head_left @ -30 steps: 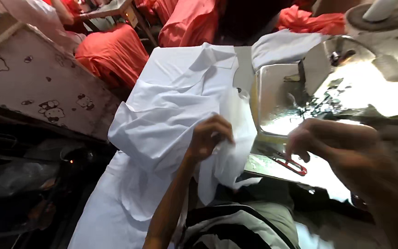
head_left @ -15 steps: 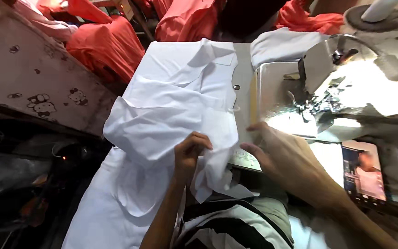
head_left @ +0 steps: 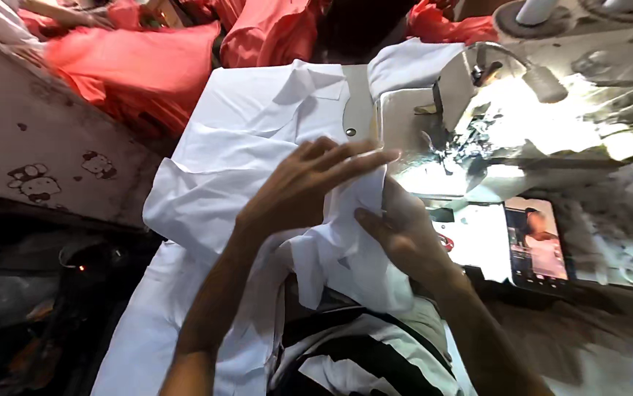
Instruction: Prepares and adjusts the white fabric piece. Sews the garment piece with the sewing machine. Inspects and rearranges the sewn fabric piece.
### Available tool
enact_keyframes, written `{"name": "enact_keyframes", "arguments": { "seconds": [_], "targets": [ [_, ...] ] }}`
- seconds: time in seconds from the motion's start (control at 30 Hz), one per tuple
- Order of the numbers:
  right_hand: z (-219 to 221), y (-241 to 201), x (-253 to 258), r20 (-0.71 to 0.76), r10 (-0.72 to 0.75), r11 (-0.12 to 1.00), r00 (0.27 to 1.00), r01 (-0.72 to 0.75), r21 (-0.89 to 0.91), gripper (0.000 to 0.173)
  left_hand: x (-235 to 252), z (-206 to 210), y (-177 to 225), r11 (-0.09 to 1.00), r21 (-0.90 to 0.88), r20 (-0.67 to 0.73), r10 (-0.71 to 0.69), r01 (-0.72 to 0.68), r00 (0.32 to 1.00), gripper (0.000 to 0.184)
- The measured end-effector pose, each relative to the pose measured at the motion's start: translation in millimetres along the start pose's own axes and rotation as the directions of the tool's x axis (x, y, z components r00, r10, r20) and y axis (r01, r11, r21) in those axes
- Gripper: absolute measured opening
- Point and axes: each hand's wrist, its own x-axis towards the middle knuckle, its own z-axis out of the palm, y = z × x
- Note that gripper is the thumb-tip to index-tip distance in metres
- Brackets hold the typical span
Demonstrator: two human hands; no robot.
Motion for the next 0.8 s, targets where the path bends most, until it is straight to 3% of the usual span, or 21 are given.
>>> {"name": "enact_keyframes", "arguments": {
  "seconds": [0.07,0.17,0.3,0.4,0.47,0.57,0.63,0.8],
  "targets": [
    [-19.7,-11.8,6.3,0.151,-0.051,0.999,0.987,0.052,-0.001,0.039,17.1,-21.3,-10.3,0.991,-0.075,0.058,0.113,-0.109,0.992,0.054],
    [-37.7,-23.5,20.4,0.221,-0.102,0.994,0.97,0.094,0.048,0.037,45.2,-47.6,-24.6,0.975,-0.139,0.2,0.197,-0.171,0.96,0.045],
    [-39.0,-15.3,21.1,0.147,-0.096,0.995,0.984,0.098,-0.008,0.032,67.1,-81.1,-32.5,0.993,-0.036,0.342,0.114,-0.109,0.933,0.016],
    [-29.1,5.0,2.5,0.047,0.002,0.96,0.999,0.011,-0.281,0.043,72.6,-94.3,-39.3,0.993,0.096,0.39,0.021,-0.064,0.92,0.012],
    [-22.4,16.3,-14.6,-0.025,0.031,0.87,0.999,-0.04,-0.492,0.043,72.0,-97.6,-45.2,0.99,0.119,0.369,0.022,-0.071,0.929,0.012],
    [-22.5,20.8,-38.4,-0.163,-0.098,0.72,0.982,-0.043,-0.692,0.024,69.5,-107.1,-57.4,0.993,0.078,0.309,0.06,-0.088,0.949,0.009],
    [-30.5,13.7,-48.8,-0.258,-0.184,0.664,0.948,-0.074,-0.744,0.021,67.4,-115.2,-63.5,0.997,0.056,0.258,0.038,-0.054,0.965,0.009],
    [-48.0,-1.6,-54.6,-0.319,-0.205,0.749,0.925,-0.062,-0.66,0.022,71.0,-118.5,-69.1,0.992,0.125,0.126,-0.025,0.009,0.992,0.019]
  ]
}}
